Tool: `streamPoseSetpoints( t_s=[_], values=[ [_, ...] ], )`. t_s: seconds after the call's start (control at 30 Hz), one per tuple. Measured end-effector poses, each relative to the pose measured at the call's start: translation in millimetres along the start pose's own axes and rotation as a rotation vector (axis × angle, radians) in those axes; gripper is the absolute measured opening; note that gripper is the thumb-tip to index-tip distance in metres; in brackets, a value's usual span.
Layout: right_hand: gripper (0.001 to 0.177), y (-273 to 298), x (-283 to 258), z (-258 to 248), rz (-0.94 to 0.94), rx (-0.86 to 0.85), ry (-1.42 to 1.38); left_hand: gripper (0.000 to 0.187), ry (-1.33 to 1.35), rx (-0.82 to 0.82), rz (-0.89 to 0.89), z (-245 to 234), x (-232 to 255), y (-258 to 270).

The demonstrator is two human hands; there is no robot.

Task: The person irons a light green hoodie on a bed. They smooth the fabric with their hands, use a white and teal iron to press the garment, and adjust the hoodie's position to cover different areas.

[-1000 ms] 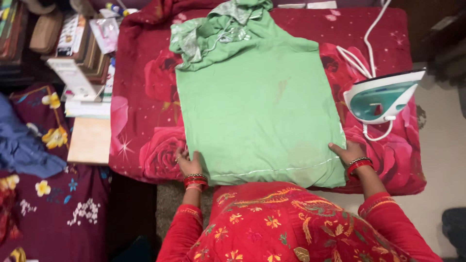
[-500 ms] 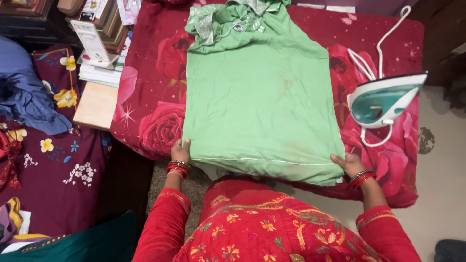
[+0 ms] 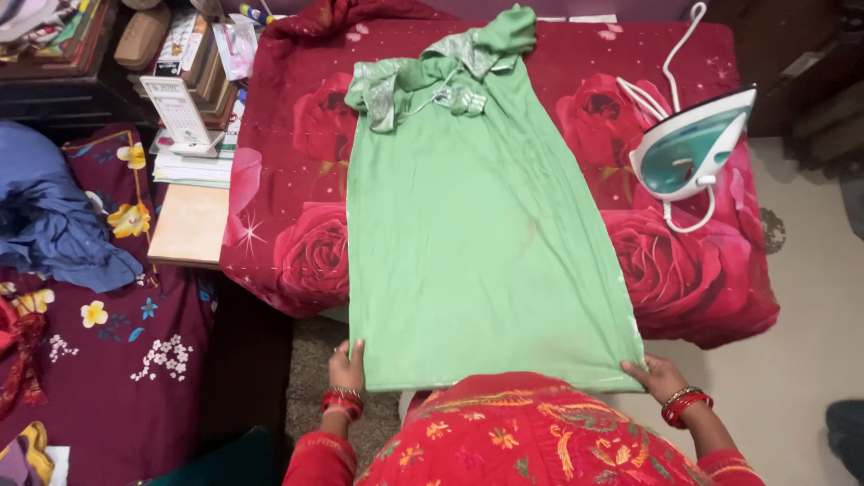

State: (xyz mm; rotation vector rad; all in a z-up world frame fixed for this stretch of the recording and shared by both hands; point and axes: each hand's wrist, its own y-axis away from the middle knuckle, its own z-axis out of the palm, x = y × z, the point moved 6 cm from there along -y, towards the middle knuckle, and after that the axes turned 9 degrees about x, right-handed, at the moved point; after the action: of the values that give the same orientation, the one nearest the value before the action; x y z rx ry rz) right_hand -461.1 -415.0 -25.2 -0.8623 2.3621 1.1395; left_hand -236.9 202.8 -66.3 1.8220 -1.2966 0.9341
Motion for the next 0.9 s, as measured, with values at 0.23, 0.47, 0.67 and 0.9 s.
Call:
streamPoseSetpoints(
  t_s=[0.23, 0.47, 0.67, 0.9],
  values=[
    [0.039, 38, 12, 36, 0.039, 0.316, 0.028, 0.042, -0.084, 0.034, -0.177, -14, -58, 33],
    [0.049, 37, -38, 71, -0.068, 0.284, 0.005, 0.050, 0.198, -0.002, -0.047, 5, -48, -5],
    [0.031, 18, -91, 73, -0.371, 0.350, -0.053, 0.039, 0.314, -0.036, 0.195, 44, 13, -53],
    [0.020, -44, -151, 55, -0.578, 0.469, -0.108, 0.039, 0.043, -0.094, 0.465, 70, 123, -66]
  ],
)
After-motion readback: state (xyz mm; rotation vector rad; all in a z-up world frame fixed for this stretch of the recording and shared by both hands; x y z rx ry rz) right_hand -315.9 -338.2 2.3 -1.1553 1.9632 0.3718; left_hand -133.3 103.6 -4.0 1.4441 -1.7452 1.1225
